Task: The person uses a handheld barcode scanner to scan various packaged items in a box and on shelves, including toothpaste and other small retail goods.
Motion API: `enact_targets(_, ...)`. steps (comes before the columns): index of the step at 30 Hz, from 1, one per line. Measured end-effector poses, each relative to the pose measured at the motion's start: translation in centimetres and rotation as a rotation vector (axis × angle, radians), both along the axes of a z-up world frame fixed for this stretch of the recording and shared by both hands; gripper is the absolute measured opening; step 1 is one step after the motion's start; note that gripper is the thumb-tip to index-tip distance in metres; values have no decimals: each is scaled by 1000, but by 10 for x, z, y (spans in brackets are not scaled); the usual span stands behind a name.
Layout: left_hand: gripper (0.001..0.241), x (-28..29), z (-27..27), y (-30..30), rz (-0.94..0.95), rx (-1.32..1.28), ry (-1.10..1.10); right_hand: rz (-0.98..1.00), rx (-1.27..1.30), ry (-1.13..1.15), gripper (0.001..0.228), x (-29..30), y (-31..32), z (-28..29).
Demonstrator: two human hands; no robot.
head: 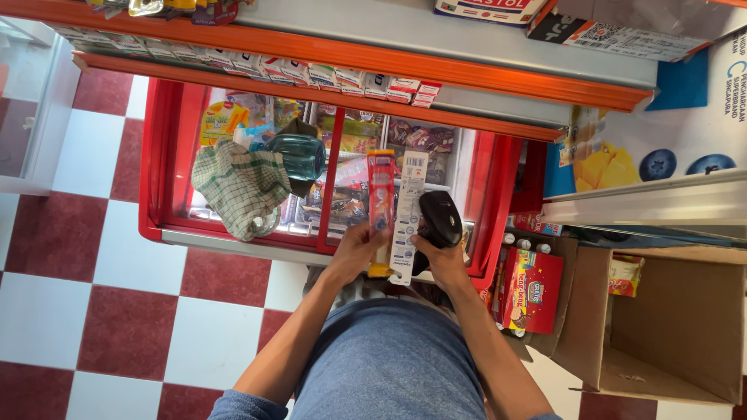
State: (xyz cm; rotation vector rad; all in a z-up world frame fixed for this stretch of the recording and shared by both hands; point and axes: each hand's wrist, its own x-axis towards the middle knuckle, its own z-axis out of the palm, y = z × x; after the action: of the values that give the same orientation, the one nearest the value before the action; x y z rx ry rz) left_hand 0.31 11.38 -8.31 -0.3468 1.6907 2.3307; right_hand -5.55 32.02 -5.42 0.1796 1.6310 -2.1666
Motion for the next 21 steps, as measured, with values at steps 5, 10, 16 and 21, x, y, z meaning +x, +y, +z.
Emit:
enact_targets(5, 24, -13, 49, 5, 135, 462, -140, 137, 150, 109, 28, 7, -3, 27)
enact_targets(10, 26, -13, 64, 7, 162, 199, -3, 263, 332, 74, 29, 11, -8, 58)
enact_targets(16, 23, -8, 86, 14, 300, 167, 5, 273, 378, 186, 26, 15, -15, 83)
enact_targets(21, 21, -6, 102, 13, 322, 57, 53, 72, 298, 230, 30, 14, -19, 112)
